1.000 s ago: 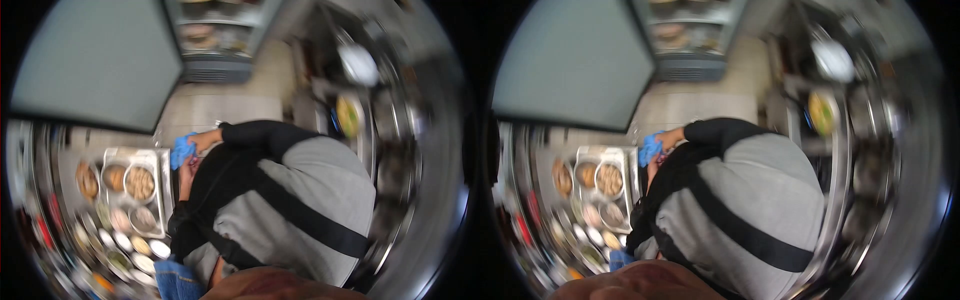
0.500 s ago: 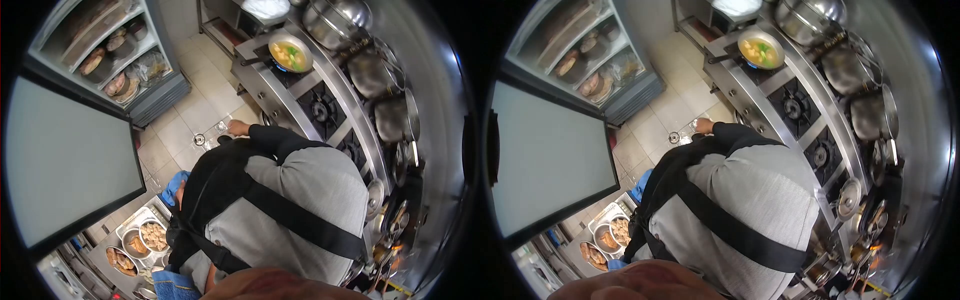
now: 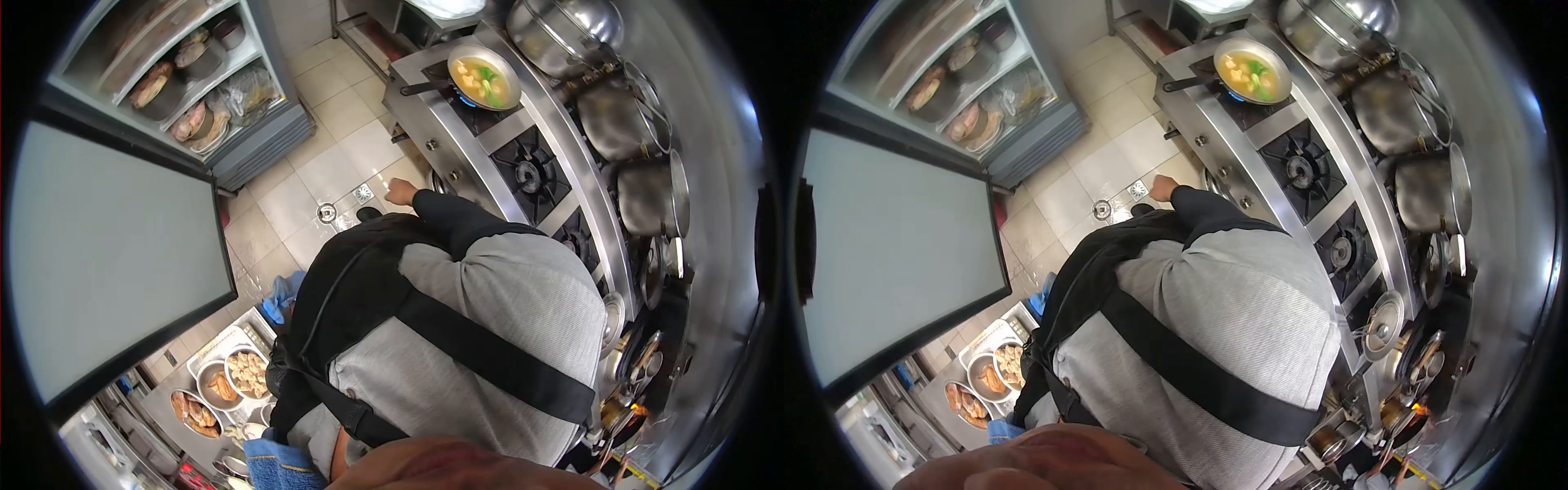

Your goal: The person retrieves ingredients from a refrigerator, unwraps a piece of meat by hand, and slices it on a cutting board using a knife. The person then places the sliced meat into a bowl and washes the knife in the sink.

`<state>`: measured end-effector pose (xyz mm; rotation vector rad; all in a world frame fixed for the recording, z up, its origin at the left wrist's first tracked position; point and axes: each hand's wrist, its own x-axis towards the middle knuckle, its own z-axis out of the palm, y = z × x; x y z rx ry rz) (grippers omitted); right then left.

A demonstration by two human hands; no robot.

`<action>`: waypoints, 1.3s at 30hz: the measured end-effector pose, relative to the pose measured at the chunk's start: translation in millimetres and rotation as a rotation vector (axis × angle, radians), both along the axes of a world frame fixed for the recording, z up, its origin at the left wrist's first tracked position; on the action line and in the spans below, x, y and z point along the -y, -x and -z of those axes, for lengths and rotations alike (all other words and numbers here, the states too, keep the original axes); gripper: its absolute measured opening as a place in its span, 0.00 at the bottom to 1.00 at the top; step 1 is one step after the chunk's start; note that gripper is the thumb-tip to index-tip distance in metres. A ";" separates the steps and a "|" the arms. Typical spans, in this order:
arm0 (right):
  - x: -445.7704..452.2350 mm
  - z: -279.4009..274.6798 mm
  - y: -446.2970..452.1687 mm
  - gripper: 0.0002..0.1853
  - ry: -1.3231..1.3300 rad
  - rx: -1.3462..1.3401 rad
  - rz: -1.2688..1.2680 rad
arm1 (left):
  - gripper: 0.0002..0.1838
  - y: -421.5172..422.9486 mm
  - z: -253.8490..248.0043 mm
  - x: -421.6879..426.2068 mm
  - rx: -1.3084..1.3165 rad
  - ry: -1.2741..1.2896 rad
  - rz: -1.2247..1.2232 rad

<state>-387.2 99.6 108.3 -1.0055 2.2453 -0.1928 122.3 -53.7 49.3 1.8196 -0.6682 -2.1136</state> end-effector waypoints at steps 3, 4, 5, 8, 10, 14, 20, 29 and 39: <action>43.9 -34.6 -7.9 0.22 0.165 0.071 -0.007 | 0.26 -7.4 2.8 -16.9 0.012 0.037 0.014; 57.4 6.4 0.7 0.24 0.256 0.020 -0.144 | 0.26 -10.9 0.5 -26.8 0.022 0.055 0.003; 71.1 -38.0 -9.7 0.26 0.210 0.092 -0.178 | 0.26 -12.5 2.2 -39.8 0.037 0.075 0.001; 87.7 -44.1 -22.9 0.29 0.270 0.265 0.019 | 0.28 -6.4 -3.6 -73.6 0.069 0.123 -0.021; 88.0 -23.2 -20.8 0.28 0.243 0.272 0.008 | 0.29 0.3 -8.2 -91.2 0.073 0.136 -0.041; 65.8 -29.2 -20.8 0.27 0.119 0.237 -0.051 | 0.30 2.1 -12.5 -117.6 -0.046 0.031 -0.073; 27.4 -25.0 -9.0 0.29 -0.065 0.170 -0.003 | 0.31 -21.5 34.8 -134.6 0.073 0.158 0.029; 41.3 -56.8 -32.1 0.29 -0.012 0.218 0.005 | 0.22 -21.9 35.4 -123.3 0.061 0.078 -0.124; 46.2 -62.3 -39.8 0.29 -0.039 0.250 0.012 | 0.19 -5.4 46.9 -108.3 0.012 0.116 -0.154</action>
